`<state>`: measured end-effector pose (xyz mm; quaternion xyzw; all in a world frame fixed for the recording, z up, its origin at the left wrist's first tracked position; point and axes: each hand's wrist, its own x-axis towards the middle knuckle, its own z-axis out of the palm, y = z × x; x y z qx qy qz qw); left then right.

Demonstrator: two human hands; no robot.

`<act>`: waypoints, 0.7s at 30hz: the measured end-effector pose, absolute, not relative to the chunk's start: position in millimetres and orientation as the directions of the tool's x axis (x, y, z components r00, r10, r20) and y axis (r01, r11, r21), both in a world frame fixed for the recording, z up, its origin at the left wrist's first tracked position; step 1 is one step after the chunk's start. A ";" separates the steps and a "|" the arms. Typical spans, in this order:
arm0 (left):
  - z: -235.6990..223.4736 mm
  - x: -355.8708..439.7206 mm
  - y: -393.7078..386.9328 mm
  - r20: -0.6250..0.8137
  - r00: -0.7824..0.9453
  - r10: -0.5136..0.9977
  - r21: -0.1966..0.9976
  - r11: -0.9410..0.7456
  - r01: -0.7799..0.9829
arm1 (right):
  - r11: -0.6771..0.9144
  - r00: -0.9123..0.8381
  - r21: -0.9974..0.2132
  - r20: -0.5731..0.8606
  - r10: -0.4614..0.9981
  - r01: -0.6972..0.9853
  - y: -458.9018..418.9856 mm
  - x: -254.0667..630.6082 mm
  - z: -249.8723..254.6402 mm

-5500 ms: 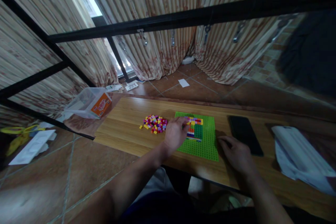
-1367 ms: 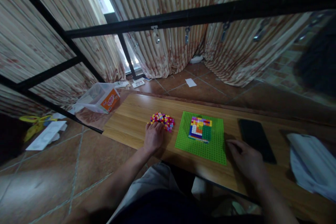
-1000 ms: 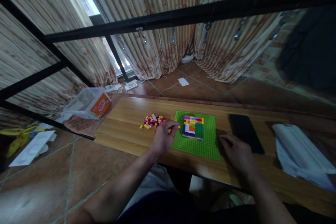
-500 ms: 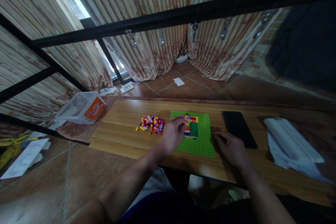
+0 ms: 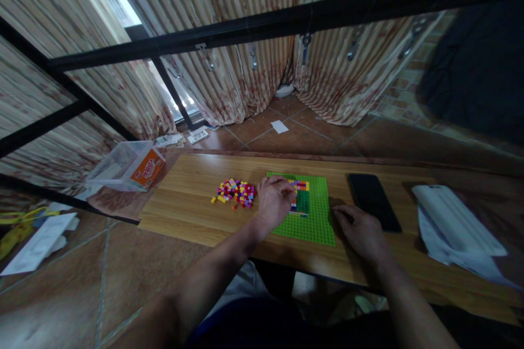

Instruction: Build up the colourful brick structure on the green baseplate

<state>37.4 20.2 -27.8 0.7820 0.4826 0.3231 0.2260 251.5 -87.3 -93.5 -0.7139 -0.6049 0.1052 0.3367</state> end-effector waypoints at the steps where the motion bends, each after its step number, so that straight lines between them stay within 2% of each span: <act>1: -28.0 38.0 21.2 0.283 0.322 0.904 0.670 -0.426 0.608 | -0.046 0.252 -0.607 0.258 0.933 0.793 -87.3 251.6 -93.6; 21: -29.7 38.3 24.9 0.241 0.310 0.920 0.699 -0.386 0.601 | -0.051 0.247 -0.598 0.250 0.936 0.800 -88.0 254.1 -95.2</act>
